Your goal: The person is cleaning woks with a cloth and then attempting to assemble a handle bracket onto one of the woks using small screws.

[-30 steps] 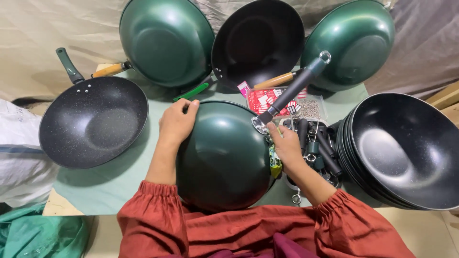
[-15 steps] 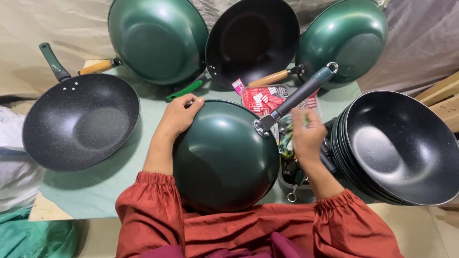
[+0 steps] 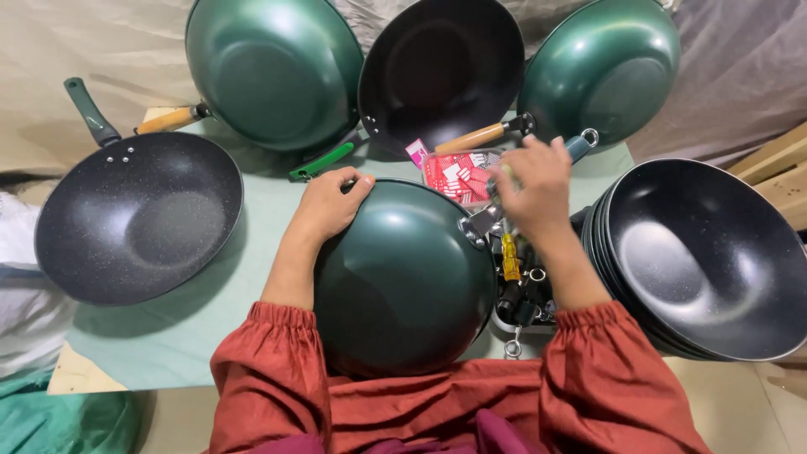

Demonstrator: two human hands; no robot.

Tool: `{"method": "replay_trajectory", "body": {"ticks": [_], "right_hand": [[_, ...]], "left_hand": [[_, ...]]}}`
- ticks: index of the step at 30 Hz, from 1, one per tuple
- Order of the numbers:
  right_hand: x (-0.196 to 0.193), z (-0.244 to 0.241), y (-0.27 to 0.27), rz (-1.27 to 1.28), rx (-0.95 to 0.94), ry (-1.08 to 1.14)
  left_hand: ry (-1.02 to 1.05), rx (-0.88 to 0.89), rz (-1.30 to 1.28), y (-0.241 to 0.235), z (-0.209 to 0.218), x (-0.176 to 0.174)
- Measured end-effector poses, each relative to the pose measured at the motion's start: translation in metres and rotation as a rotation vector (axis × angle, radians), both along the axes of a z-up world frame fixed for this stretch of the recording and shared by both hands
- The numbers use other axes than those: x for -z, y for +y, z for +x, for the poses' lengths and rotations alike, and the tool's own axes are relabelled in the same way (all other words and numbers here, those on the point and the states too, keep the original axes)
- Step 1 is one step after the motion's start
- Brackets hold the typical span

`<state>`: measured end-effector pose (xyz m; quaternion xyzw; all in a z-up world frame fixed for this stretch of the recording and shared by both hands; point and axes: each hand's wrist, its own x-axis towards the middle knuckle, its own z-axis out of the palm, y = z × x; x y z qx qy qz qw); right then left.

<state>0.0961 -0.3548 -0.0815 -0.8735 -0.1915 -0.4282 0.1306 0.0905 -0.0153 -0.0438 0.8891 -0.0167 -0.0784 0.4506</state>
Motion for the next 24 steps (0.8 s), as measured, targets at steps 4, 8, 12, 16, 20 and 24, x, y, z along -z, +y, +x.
{"method": "replay_trajectory", "body": {"ticks": [4, 8, 12, 16, 20, 24], "right_hand": [[0.010, 0.038, -0.055, 0.006, 0.115, -0.058], [0.006, 0.057, -0.085, 0.136, 0.247, -0.075], [0.004, 0.064, -0.098, 0.284, 0.346, -0.079], [0.020, 0.069, -0.118, 0.557, 0.349, -0.013], [0.008, 0.053, -0.075, 0.457, 0.411, -0.182], [-0.014, 0.009, 0.003, 0.361, 0.225, -0.093]], "left_hand": [[-0.007, 0.002, 0.001, 0.001, -0.002, 0.000], [0.006, -0.017, -0.015, 0.006, -0.004, 0.000], [0.024, -0.016, -0.041, 0.005, -0.009, -0.003], [0.016, 0.010, -0.048, 0.005, -0.010, -0.007], [0.019, -0.007, -0.041, 0.005, -0.008, -0.003], [0.001, -0.043, -0.040, 0.015, -0.007, 0.006]]}}
